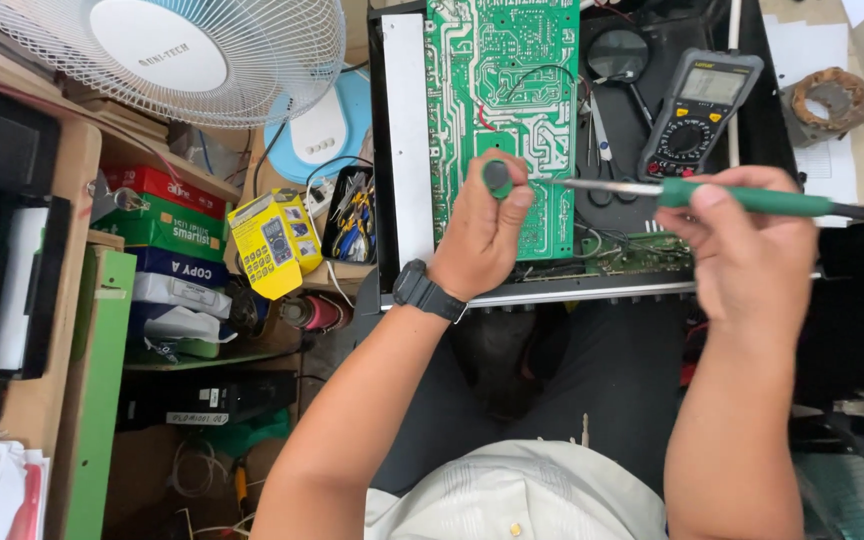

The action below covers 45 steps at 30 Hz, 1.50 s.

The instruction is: Desoldering electronic components from a printed circuit board using a soldering iron and a desoldering pump.

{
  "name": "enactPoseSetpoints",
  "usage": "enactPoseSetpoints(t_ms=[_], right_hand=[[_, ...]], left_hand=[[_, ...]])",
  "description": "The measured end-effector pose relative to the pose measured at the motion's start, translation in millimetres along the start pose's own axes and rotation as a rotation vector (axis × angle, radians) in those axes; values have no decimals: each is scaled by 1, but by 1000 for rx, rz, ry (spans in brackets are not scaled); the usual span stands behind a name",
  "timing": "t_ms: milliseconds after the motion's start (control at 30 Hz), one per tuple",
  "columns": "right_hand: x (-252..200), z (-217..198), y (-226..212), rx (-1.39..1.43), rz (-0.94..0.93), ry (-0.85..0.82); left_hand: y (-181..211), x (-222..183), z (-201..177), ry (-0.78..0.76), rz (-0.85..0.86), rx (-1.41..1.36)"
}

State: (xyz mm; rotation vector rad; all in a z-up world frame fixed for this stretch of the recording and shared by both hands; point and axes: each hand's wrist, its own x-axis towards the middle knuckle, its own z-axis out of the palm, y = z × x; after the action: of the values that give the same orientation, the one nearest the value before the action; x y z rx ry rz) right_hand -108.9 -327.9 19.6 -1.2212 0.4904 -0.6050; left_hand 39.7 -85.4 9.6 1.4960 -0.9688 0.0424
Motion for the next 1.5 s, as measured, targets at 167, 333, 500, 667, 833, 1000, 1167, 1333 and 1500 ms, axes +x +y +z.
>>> enactPoseSetpoints(t_ms=[167,333,500,667,833,1000,1167,1333,1500], right_hand=[[-1,-2,-8,-9,-2,34],[-7,6,-9,-6,17,16],[-8,13,-2,-34,8,-19],[-5,12,1,-58,13,-29],[-4,13,1,-108,23,-39],[-3,13,4,-149,18,-49],[-3,14,4,-142,20,-46],[-3,12,2,-120,14,-59],[-2,10,2,-103,32,-70]], left_hand=[[-1,0,-1,-66,47,30],[8,2,-6,73,8,14],[13,5,-16,349,0,-360],[27,10,-34,420,-126,-828],[68,21,-55,421,-295,-1075],[98,24,-65,279,-444,-1016],[112,27,-57,165,-398,-995],[122,26,-50,93,-375,-980],[116,25,-45,159,-394,-1042]])
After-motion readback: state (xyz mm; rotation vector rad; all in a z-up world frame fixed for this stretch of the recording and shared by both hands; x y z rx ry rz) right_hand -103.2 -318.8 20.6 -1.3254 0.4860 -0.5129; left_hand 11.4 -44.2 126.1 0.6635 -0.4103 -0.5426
